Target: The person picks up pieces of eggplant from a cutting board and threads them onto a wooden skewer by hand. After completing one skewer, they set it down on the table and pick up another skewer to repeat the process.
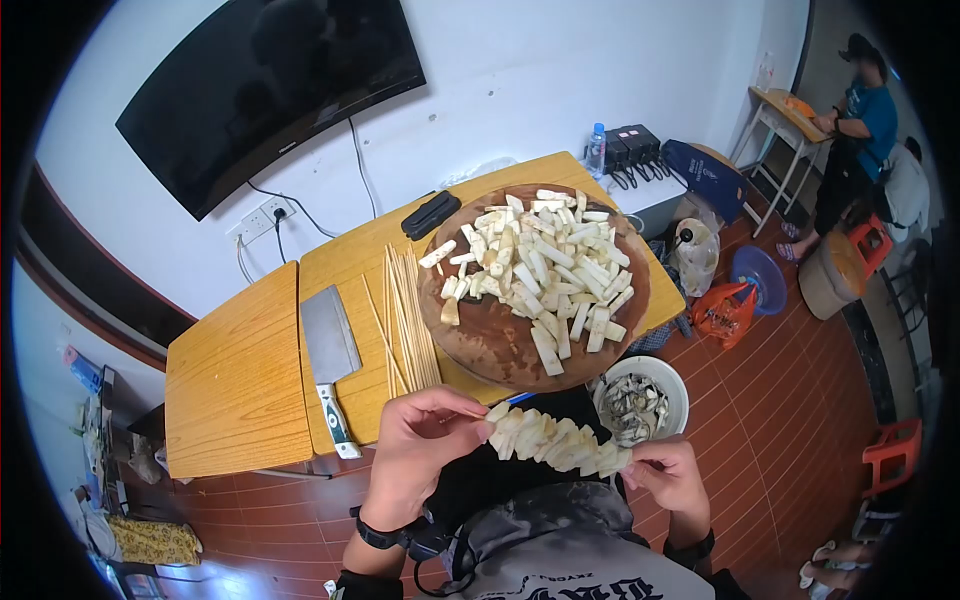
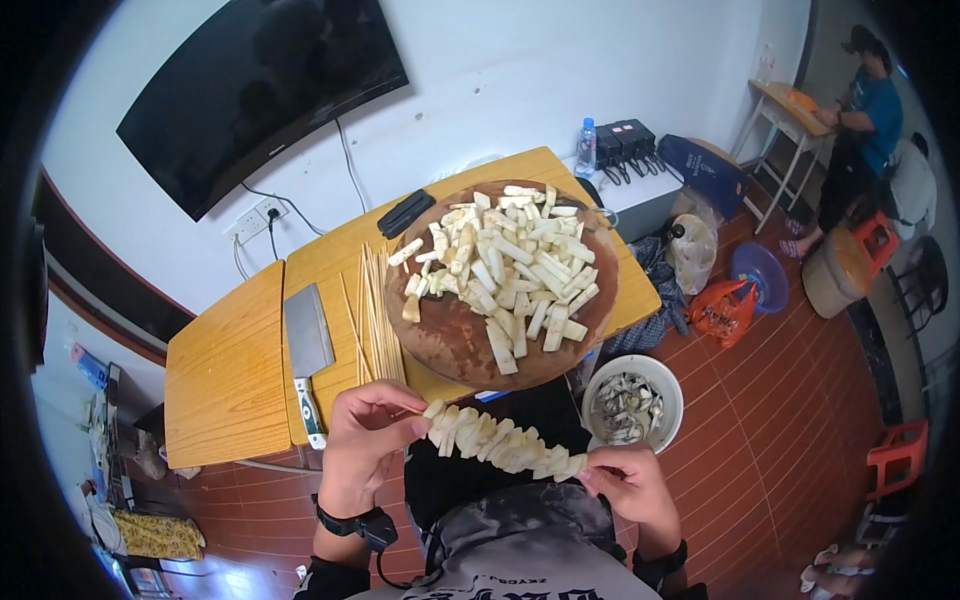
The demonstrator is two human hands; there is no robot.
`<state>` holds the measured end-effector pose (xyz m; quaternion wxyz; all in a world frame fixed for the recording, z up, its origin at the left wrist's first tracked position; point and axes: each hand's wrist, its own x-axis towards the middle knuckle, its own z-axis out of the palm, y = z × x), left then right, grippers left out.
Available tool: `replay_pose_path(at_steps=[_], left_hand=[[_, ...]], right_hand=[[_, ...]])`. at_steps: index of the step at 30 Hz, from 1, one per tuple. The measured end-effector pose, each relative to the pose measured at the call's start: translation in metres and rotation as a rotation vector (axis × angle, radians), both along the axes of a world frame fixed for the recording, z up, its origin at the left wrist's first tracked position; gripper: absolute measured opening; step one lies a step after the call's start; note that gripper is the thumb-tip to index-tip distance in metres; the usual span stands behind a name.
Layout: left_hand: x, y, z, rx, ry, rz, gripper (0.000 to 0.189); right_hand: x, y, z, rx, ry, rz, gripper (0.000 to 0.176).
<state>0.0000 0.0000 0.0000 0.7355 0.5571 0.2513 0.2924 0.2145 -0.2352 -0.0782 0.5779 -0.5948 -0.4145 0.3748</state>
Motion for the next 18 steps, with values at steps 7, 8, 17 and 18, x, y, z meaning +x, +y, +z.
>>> replay_pose_path(at_steps=[7, 8, 17, 18], left_hand=[[0.008, -0.005, 0.018, -0.092, 0.037, 0.041, 0.022], [0.007, -0.005, 0.019, -0.086, 0.048, 0.040, 0.022], [0.007, -0.006, 0.008, -0.088, 0.031, 0.064, 0.024], [0.008, -0.007, 0.011, -0.084, 0.017, 0.040, 0.025]], right_hand=[[0.000, 0.004, 0.010, -0.048, -0.066, -0.016, 0.008], [0.000, 0.004, 0.010, -0.056, -0.088, -0.018, 0.008], [-0.002, 0.008, 0.019, -0.033, -0.124, -0.045, 0.010], [-0.001, 0.007, 0.017, -0.022, -0.110, -0.048, 0.008]])
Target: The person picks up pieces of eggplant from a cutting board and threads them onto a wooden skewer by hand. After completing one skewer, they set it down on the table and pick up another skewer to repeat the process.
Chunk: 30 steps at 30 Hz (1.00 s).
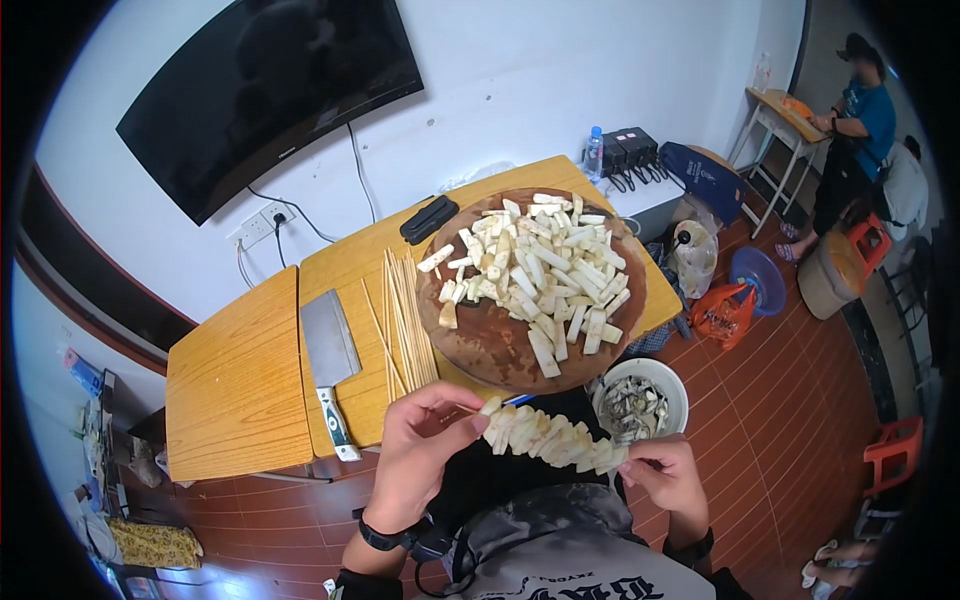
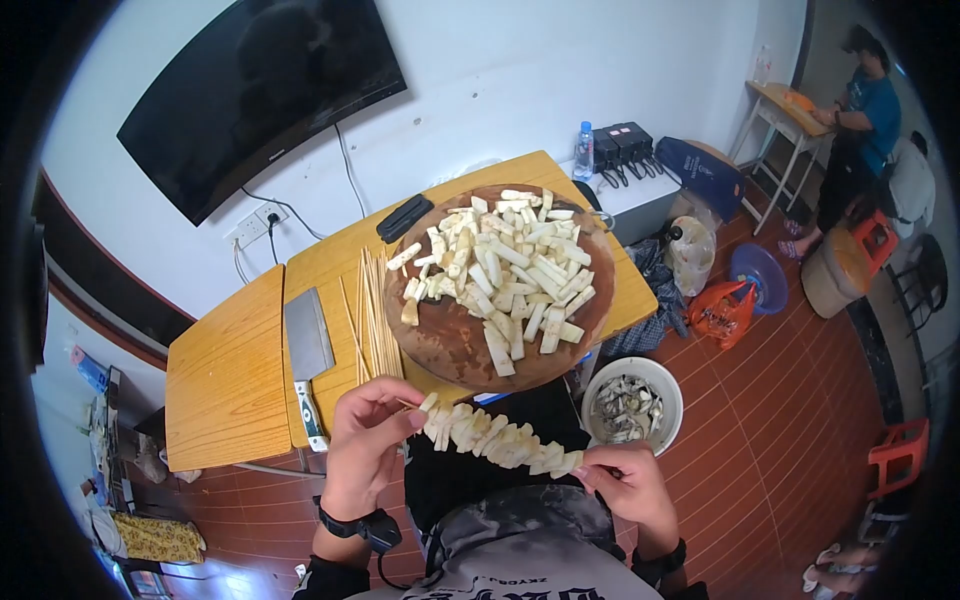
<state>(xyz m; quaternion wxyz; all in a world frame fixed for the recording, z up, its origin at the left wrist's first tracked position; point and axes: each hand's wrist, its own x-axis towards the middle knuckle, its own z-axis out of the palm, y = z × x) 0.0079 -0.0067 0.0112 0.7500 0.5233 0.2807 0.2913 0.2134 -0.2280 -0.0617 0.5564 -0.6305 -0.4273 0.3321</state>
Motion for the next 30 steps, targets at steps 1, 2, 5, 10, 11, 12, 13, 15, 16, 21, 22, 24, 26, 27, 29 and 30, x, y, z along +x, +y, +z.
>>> replay_pose_path(at_steps=[1, 2, 5, 10, 11, 12, 13, 15, 16, 21, 22, 24, 26, 27, 29, 30], left_hand=[[0.002, 0.000, 0.006, 0.005, -0.014, -0.024, 0.025], [0.004, 0.000, 0.011, 0.010, -0.027, -0.048, 0.026], [0.013, 0.010, 0.022, -0.076, -0.142, -0.002, 0.026], [0.040, 0.054, 0.002, 0.327, 0.132, 0.028, 0.014], [0.049, 0.059, 0.005, 0.508, 0.224, 0.053, 0.015], [0.058, 0.065, 0.008, 0.691, 0.318, 0.080, 0.015], [0.067, 0.071, 0.010, 0.874, 0.413, 0.108, 0.015], [0.082, 0.082, 0.008, 1.122, 0.497, 0.154, 0.021], [0.088, 0.087, 0.006, 1.286, 0.520, 0.155, 0.023], [0.102, 0.091, -0.005, 1.455, 0.599, 0.041, 0.025], [0.102, 0.091, -0.007, 1.456, 0.591, 0.054, 0.023], [0.102, 0.092, -0.010, 1.458, 0.575, 0.085, 0.021], [0.100, 0.091, -0.008, 1.464, 0.580, 0.056, 0.019], [0.098, 0.090, -0.006, 1.467, 0.584, 0.043, 0.018], [0.095, 0.087, -0.004, 1.452, 0.603, 0.021, 0.019], [0.093, 0.086, -0.004, 1.445, 0.611, 0.012, 0.020]], right_hand=[[0.001, -0.002, -0.004, 0.012, 0.013, -0.002, 0.007], [0.002, -0.003, -0.008, 0.024, 0.028, -0.005, 0.007], [0.008, -0.009, -0.013, 0.039, 0.040, -0.088, 0.009], [0.012, -0.015, -0.008, 0.059, 0.159, -0.233, 0.010], [0.012, -0.016, -0.008, 0.065, 0.188, -0.269, 0.011], [0.012, -0.016, -0.007, 0.063, 0.192, -0.272, 0.010], [0.012, -0.016, -0.005, 0.061, 0.197, -0.274, 0.010], [0.011, -0.017, -0.006, 0.062, 0.207, -0.267, 0.009], [0.011, -0.017, -0.009, 0.067, 0.211, -0.258, 0.009], [0.009, -0.019, -0.011, 0.058, 0.232, -0.254, 0.010], [0.009, -0.020, -0.011, 0.057, 0.226, -0.254, 0.010], [0.011, -0.020, -0.010, 0.062, 0.221, -0.253, 0.010], [0.012, -0.020, -0.008, 0.074, 0.222, -0.250, 0.010], [0.013, -0.021, -0.009, 0.076, 0.219, -0.249, 0.010], [0.013, -0.020, -0.010, 0.081, 0.217, -0.243, 0.010], [0.013, -0.019, -0.010, 0.082, 0.210, -0.232, 0.010]])
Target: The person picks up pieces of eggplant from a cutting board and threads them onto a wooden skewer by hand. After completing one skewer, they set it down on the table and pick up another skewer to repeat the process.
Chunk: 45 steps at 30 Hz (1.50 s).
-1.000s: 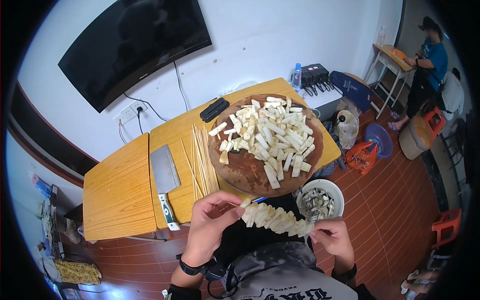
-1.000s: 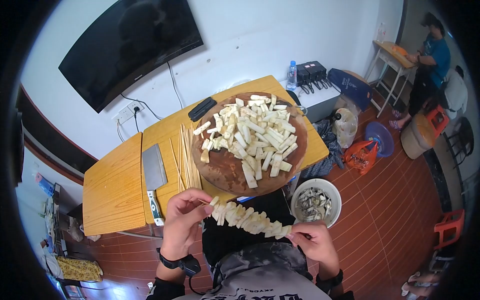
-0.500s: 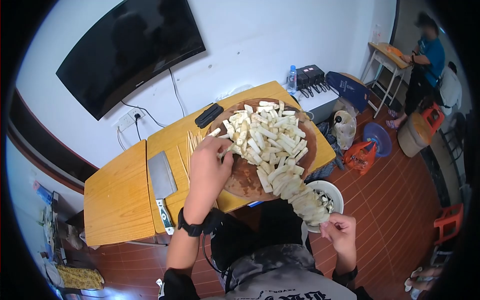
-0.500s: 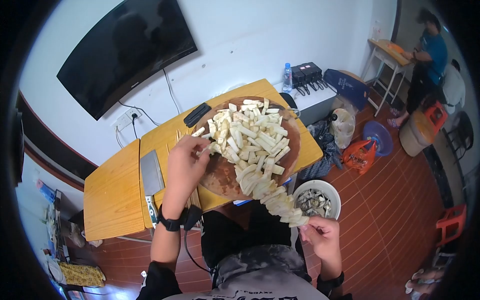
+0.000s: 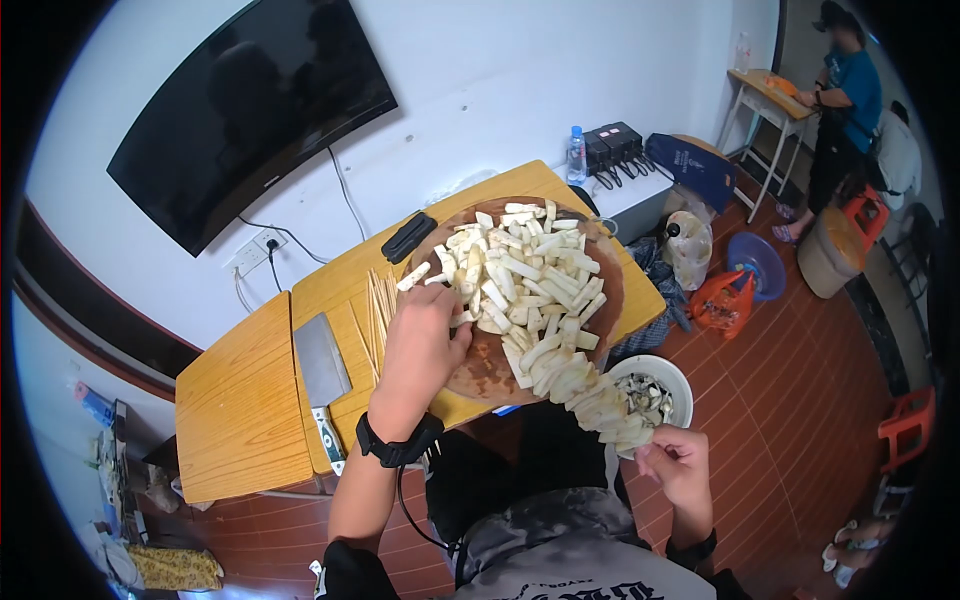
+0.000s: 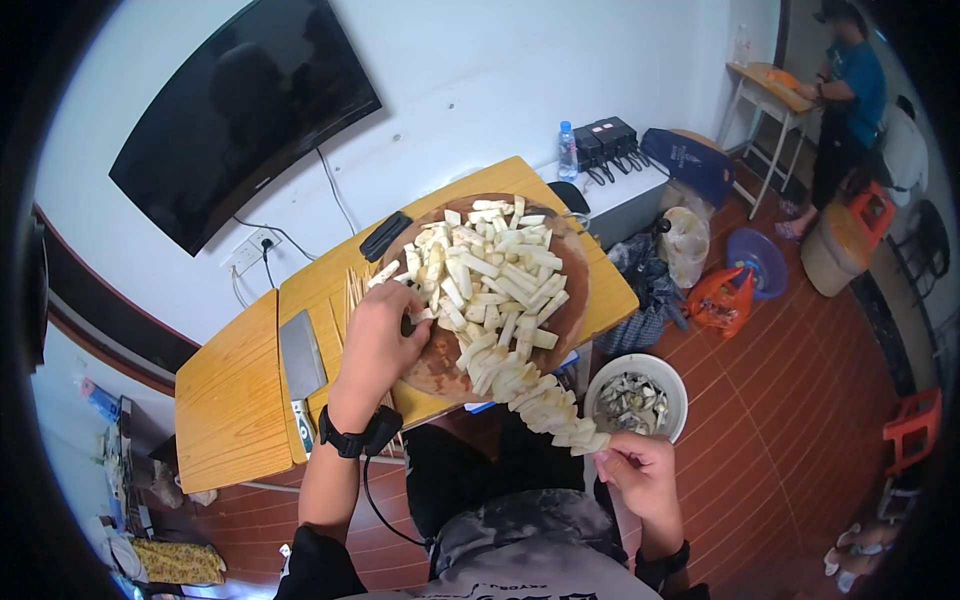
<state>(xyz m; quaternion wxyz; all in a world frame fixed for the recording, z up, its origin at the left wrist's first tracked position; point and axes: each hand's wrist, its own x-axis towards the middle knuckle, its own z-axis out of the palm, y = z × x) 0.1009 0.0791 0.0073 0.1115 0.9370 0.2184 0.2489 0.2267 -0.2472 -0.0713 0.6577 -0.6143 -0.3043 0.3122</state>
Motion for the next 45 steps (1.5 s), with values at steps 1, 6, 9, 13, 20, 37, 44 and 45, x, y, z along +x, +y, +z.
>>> replay_pose_path(at_steps=[1, 6, 9, 13, 20, 37, 44, 45], left_hand=[[-0.002, 0.000, -0.001, -0.001, -0.009, 0.020, 0.019], [-0.019, -0.001, 0.009, -0.476, -0.192, 0.074, 0.019], [-0.046, -0.012, 0.019, -1.279, -0.496, -0.151, 0.029], [-0.074, -0.034, 0.021, -1.519, -0.609, -0.210, 0.035], [-0.103, -0.037, 0.005, -1.495, -0.714, -0.208, 0.033], [-0.113, -0.043, 0.002, -1.432, -0.730, -0.240, 0.026], [-0.114, -0.042, -0.001, -1.397, -0.722, -0.242, 0.027], [-0.114, -0.043, -0.001, -1.398, -0.730, -0.238, 0.027]], right_hand=[[0.000, 0.001, 0.000, 0.001, -0.009, 0.010, 0.011], [-0.002, 0.004, 0.001, 0.002, -0.017, 0.023, 0.011], [-0.002, 0.006, 0.001, 0.019, -0.066, 0.039, 0.012], [-0.005, 0.007, 0.003, 0.017, -0.044, 0.114, 0.010], [-0.013, 0.018, -0.003, 0.049, -0.028, 0.261, 0.009], [-0.018, 0.032, 0.008, 0.018, -0.048, 0.301, 0.009], [-0.019, 0.028, 0.003, 0.021, -0.039, 0.300, 0.009], [-0.019, 0.028, 0.003, 0.017, -0.040, 0.302, 0.009]])
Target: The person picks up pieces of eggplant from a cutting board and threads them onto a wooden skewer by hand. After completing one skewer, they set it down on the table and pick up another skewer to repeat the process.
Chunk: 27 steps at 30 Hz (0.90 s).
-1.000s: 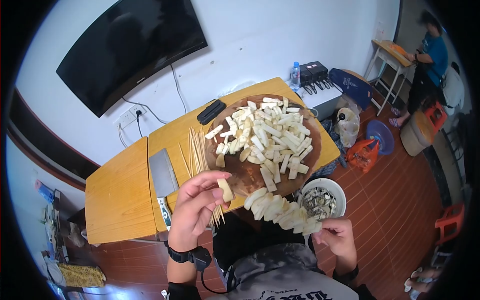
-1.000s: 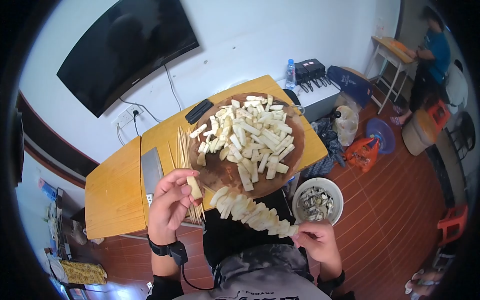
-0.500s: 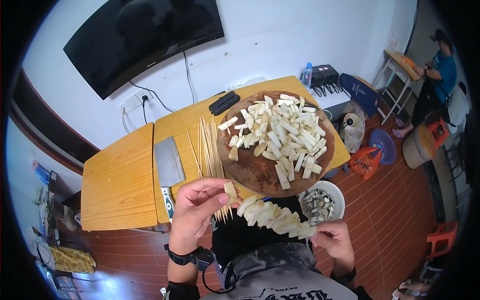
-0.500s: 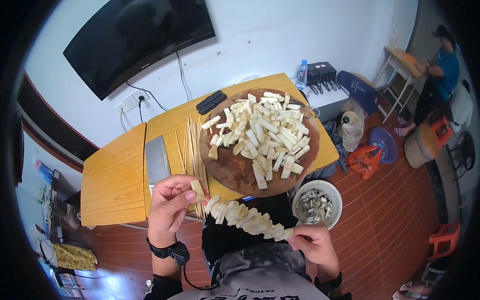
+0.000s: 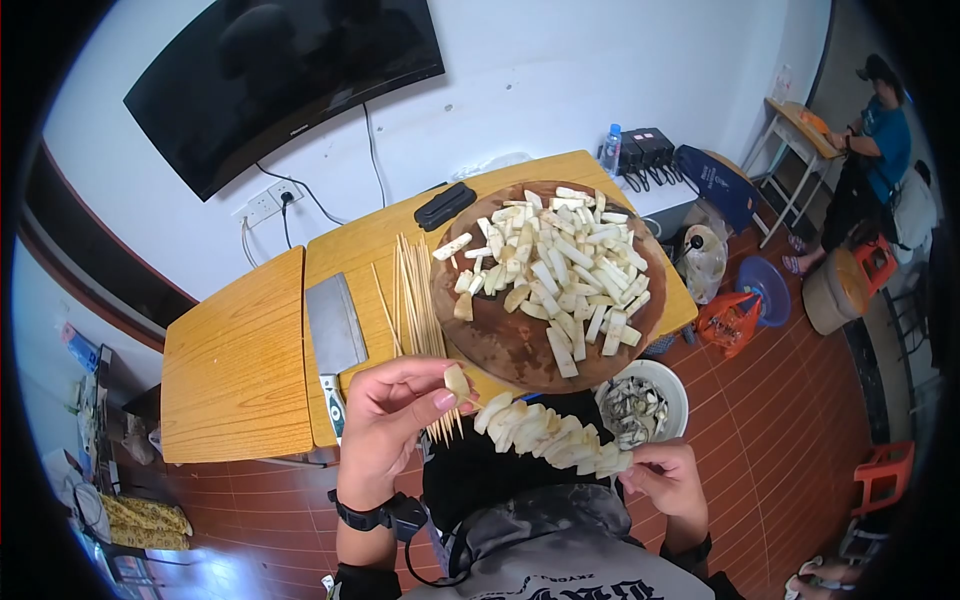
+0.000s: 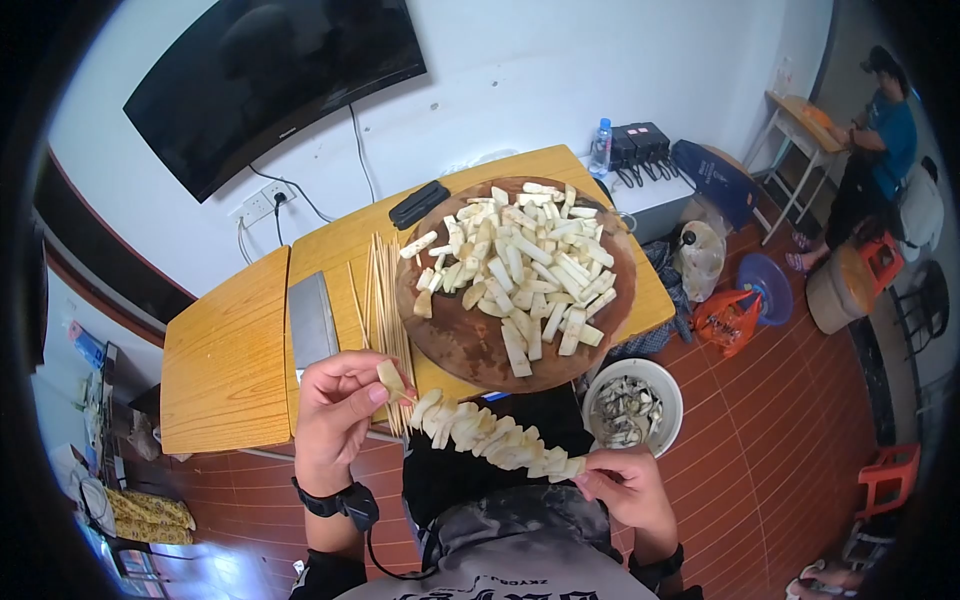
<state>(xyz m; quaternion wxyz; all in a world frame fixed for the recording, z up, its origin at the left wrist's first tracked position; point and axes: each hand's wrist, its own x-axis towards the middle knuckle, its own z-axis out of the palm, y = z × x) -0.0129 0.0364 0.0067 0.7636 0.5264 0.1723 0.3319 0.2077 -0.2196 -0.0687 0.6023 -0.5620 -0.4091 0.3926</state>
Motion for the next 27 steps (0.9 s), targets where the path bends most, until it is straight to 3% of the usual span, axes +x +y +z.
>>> replay_pose_path(at_steps=[27], left_hand=[[-0.0004, -0.0038, 0.0066, 0.220, 0.153, 0.043, 0.040]], right_hand=[[0.0032, -0.0051, 0.0030, -0.057, -0.110, -0.033, 0.007]])
